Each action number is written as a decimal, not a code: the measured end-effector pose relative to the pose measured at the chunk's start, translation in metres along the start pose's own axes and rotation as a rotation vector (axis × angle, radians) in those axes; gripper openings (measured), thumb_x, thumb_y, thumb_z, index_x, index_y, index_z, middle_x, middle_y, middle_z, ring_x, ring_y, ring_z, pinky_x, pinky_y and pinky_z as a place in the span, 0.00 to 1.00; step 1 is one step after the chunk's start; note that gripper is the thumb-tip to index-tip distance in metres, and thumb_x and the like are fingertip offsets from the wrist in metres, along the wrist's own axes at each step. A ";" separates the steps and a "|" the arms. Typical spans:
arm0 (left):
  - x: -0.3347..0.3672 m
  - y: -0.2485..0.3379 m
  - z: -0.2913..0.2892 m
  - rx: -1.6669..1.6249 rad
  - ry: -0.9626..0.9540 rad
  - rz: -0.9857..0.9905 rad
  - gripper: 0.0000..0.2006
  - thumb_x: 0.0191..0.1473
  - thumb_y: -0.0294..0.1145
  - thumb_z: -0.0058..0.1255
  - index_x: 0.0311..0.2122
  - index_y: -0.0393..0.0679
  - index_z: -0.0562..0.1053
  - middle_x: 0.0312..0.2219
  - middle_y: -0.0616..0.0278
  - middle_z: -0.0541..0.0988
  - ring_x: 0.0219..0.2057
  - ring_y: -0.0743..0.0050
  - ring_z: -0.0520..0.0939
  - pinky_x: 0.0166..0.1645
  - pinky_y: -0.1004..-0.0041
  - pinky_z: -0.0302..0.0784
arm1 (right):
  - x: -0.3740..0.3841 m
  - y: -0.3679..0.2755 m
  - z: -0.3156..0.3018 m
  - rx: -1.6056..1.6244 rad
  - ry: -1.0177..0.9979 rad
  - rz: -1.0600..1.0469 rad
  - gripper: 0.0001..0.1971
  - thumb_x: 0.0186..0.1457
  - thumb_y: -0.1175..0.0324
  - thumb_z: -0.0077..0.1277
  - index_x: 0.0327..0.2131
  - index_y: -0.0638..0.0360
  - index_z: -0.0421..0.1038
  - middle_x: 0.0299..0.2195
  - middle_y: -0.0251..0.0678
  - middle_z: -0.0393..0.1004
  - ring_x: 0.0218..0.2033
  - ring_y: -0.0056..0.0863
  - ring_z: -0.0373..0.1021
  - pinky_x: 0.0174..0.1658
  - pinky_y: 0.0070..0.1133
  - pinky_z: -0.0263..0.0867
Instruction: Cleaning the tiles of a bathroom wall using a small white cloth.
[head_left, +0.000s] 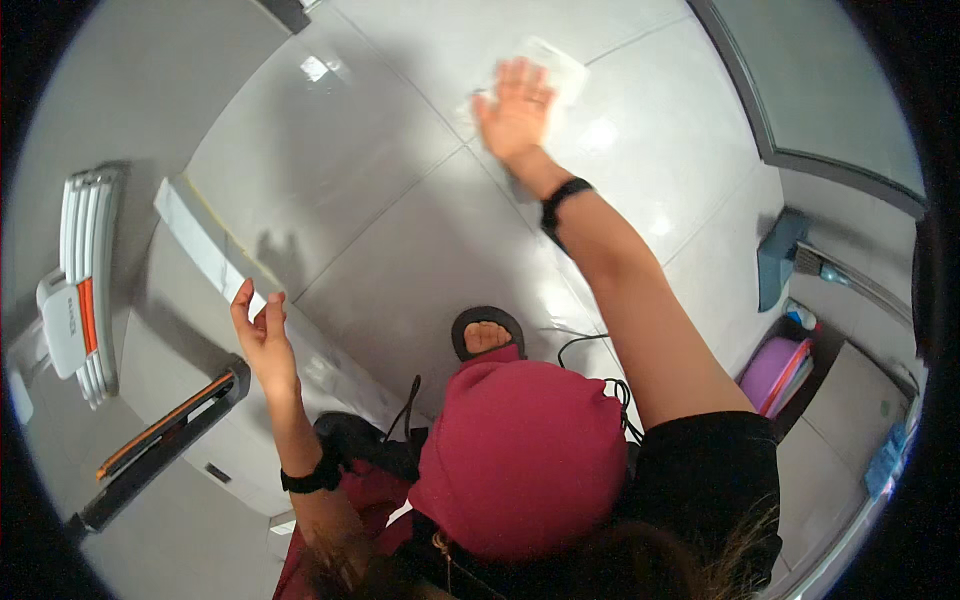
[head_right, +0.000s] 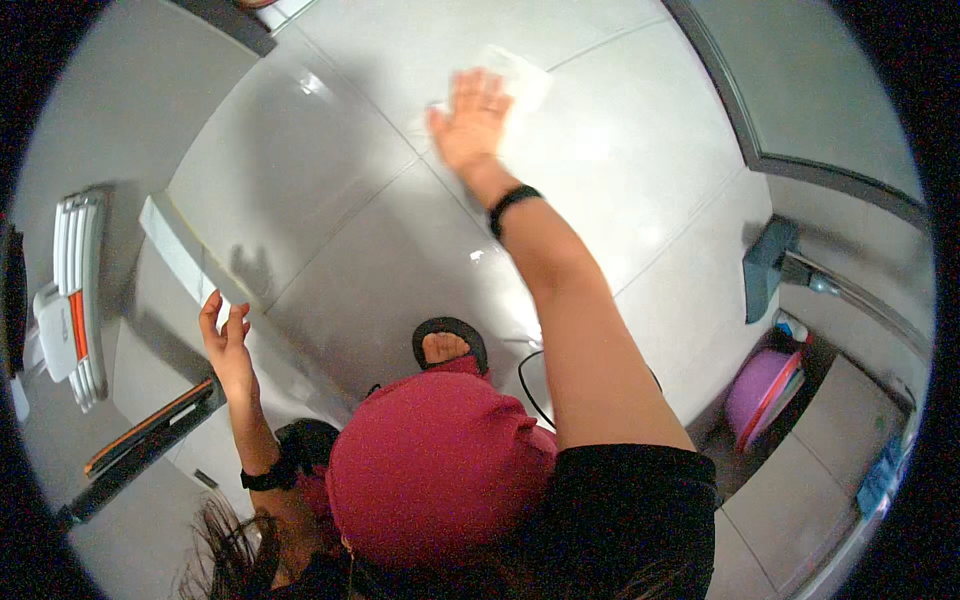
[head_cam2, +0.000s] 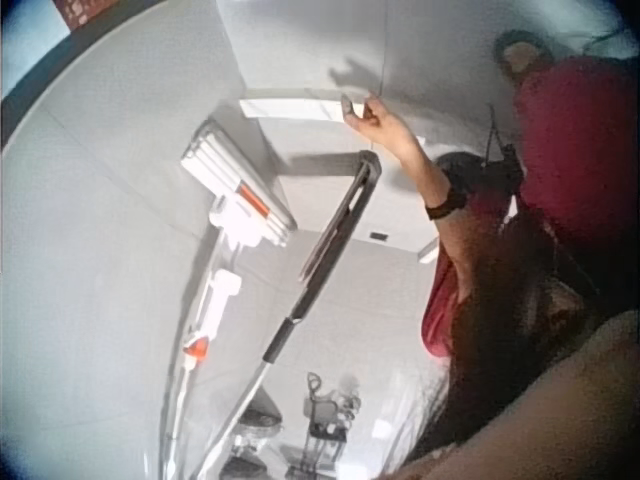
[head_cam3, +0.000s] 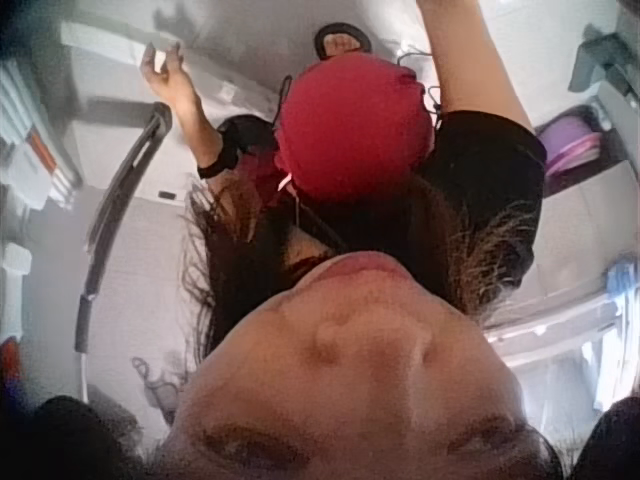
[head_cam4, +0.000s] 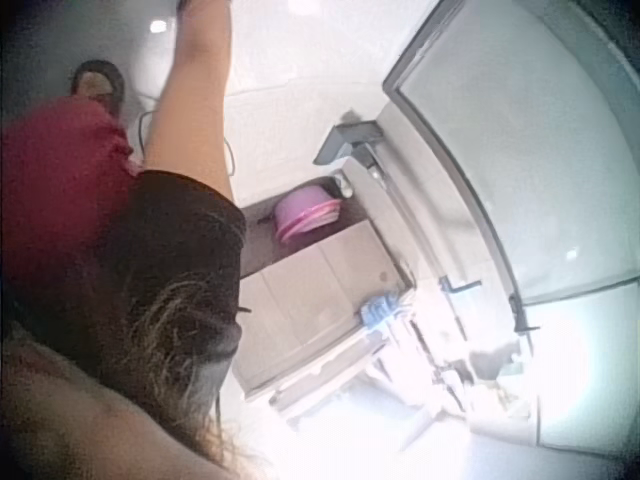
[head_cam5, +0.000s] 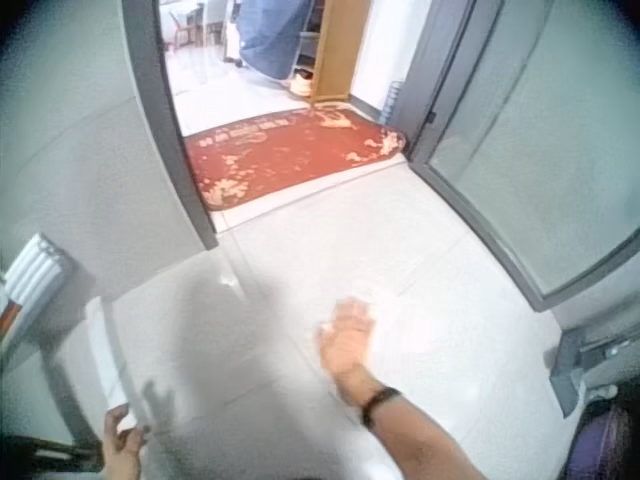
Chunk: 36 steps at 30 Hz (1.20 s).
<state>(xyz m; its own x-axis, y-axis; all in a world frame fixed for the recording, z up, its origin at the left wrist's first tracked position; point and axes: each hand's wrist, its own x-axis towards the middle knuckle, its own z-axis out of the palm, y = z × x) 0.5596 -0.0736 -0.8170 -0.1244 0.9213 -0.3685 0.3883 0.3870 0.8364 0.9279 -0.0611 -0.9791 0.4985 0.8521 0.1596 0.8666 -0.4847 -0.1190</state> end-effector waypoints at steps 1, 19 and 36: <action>-0.001 0.001 -0.002 0.007 0.029 -0.002 0.21 0.53 0.30 0.47 0.51 0.41 0.59 0.37 0.58 0.71 0.35 0.79 0.71 0.41 0.78 0.64 | 0.003 -0.039 0.002 0.028 -0.087 -0.091 0.35 0.53 0.47 0.34 0.59 0.56 0.41 0.61 0.44 0.37 0.61 0.49 0.31 0.59 0.43 0.30; -0.039 -0.036 -0.045 -0.041 0.240 -0.041 0.20 0.51 0.26 0.48 0.49 0.38 0.60 0.45 0.57 0.59 0.36 0.73 0.72 0.34 0.79 0.70 | 0.039 -0.228 0.009 0.050 -0.192 -1.073 0.33 0.51 0.44 0.36 0.57 0.47 0.48 0.60 0.37 0.44 0.60 0.38 0.41 0.59 0.39 0.36; -0.022 -0.016 -0.045 0.032 0.231 0.007 0.20 0.53 0.30 0.46 0.50 0.37 0.59 0.46 0.56 0.64 0.41 0.71 0.74 0.44 0.74 0.68 | -0.203 -0.150 -0.043 0.496 -0.806 -1.641 0.38 0.43 0.49 0.49 0.55 0.57 0.52 0.59 0.39 0.46 0.61 0.36 0.38 0.61 0.37 0.30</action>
<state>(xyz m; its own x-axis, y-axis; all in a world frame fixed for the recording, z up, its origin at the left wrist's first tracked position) 0.5157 -0.0981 -0.8038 -0.3255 0.9100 -0.2568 0.4184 0.3821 0.8239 0.6980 -0.1703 -0.9519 -0.9550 0.2956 -0.0230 0.2492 0.7583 -0.6023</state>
